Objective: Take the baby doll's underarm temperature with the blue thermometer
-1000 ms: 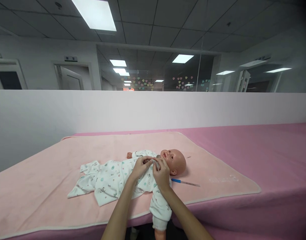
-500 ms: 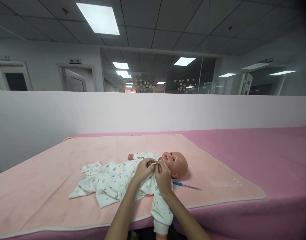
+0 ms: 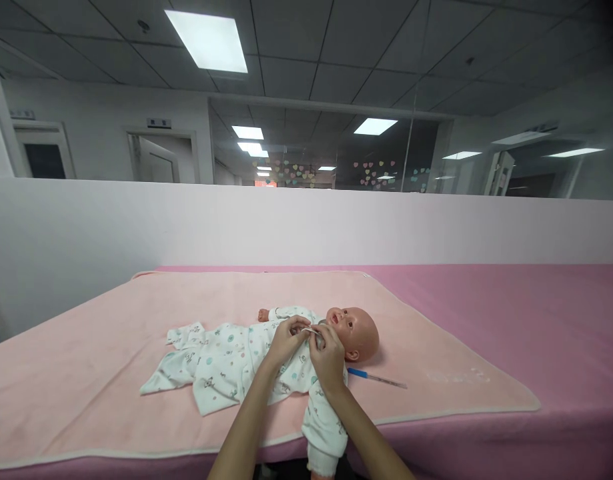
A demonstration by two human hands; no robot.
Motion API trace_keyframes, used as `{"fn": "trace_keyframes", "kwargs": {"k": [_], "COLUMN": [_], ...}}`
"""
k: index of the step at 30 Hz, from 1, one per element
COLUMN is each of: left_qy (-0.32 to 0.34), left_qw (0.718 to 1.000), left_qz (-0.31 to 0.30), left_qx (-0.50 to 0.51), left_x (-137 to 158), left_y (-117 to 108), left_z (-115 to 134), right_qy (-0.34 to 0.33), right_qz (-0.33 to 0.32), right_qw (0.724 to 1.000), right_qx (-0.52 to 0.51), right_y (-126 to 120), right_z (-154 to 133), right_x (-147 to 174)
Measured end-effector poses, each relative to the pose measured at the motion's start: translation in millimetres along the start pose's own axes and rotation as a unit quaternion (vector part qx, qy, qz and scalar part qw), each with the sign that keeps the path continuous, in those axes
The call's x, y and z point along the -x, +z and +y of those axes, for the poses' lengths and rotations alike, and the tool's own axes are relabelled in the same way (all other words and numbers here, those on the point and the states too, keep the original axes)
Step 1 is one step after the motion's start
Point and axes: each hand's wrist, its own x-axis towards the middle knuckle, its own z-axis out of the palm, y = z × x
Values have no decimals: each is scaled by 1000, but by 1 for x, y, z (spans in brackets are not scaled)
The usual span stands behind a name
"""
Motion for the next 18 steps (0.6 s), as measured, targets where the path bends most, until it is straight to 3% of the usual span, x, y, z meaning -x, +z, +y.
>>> {"fn": "trace_keyframes", "kwargs": {"k": [5,9,18], "left_qy": [-27,-25,17], "left_qw": [996,996,996], "left_qz": [12,6,16], "left_qx": [82,91,-91], "left_x": [-1,-1,2], "left_y": [-1,-3,1], "left_z": [-5,-5,4], "right_qy": [-10,-11,9], "right_qz": [-14,-14,-11], "right_qw": [1000,1000,1000], "right_qx": [1,5,-8], "right_y": [0,0,1], "right_z": [0,1,3], "right_x": [0,1,2]}}
